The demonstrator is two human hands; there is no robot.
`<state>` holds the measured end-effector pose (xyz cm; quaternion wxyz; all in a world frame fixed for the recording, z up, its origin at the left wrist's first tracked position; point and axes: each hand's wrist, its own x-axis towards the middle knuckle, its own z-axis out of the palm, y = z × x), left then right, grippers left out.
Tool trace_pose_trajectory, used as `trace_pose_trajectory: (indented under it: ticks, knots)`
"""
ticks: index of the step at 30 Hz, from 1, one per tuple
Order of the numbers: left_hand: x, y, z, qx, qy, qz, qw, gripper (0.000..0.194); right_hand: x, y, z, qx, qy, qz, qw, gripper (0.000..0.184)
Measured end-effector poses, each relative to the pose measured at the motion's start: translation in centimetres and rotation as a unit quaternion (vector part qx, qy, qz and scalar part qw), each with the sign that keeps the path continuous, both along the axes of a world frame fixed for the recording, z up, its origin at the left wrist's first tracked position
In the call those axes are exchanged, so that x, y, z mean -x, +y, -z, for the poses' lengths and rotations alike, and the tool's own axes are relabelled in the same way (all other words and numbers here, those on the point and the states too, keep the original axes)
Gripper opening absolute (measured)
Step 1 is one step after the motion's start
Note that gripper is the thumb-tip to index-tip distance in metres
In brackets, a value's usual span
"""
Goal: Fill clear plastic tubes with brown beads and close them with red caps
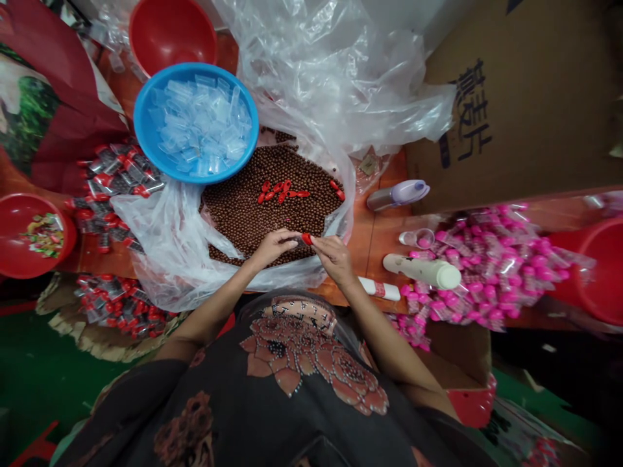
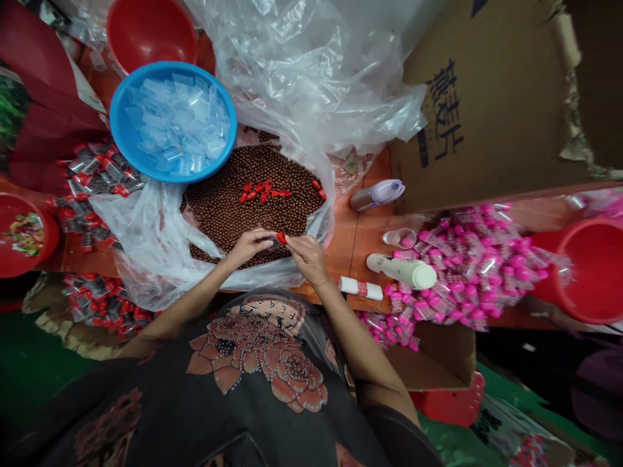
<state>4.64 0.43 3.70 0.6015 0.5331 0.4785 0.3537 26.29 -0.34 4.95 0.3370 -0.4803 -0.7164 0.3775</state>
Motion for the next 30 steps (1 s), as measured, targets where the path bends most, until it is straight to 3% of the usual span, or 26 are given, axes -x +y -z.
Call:
trace_pose_trajectory:
  ticks: [6, 10, 14, 16, 20, 24, 30]
  knots:
    - [-0.8, -0.4, 0.4, 0.054, -0.044, 0.027, 0.997, 0.040, 0.5, -1.1, 0.1, 0.022, -0.025, 0.012, 0.999, 0.023]
    - [-1.2, -0.7, 0.5, 0.083, -0.067, 0.031, 0.994, 0.039, 0.8, -1.6, 0.1, 0.050, 0.003, 0.035, 0.998, 0.022]
    - [-1.4, -1.5, 1.2, 0.168, -0.145, 0.036, 0.974, 0.052, 0.7, -2.1, 0.2, 0.077, 0.031, 0.053, 0.995, 0.020]
    - [-1.4, -1.8, 1.5, 0.176, -0.157, 0.045, 0.971, 0.056, 0.7, -2.4, 0.4, 0.092, 0.054, 0.061, 0.992, 0.019]
    - [-1.1, -2.0, 1.5, 0.135, -0.122, 0.065, 0.981, 0.051, 1.0, -3.0, 0.5, 0.107, 0.086, 0.075, 0.988, 0.018]
    - [-1.1, -2.0, 1.0, 0.051, -0.058, 0.047, 0.996, 0.045, 1.5, -3.2, 0.4, 0.098, 0.065, 0.108, 0.987, 0.018]
    - [-0.5, -1.9, 0.5, -0.084, 0.033, 0.033, 0.995, 0.043, 1.4, -2.8, 0.5, 0.058, 0.028, 0.074, 0.995, 0.021]
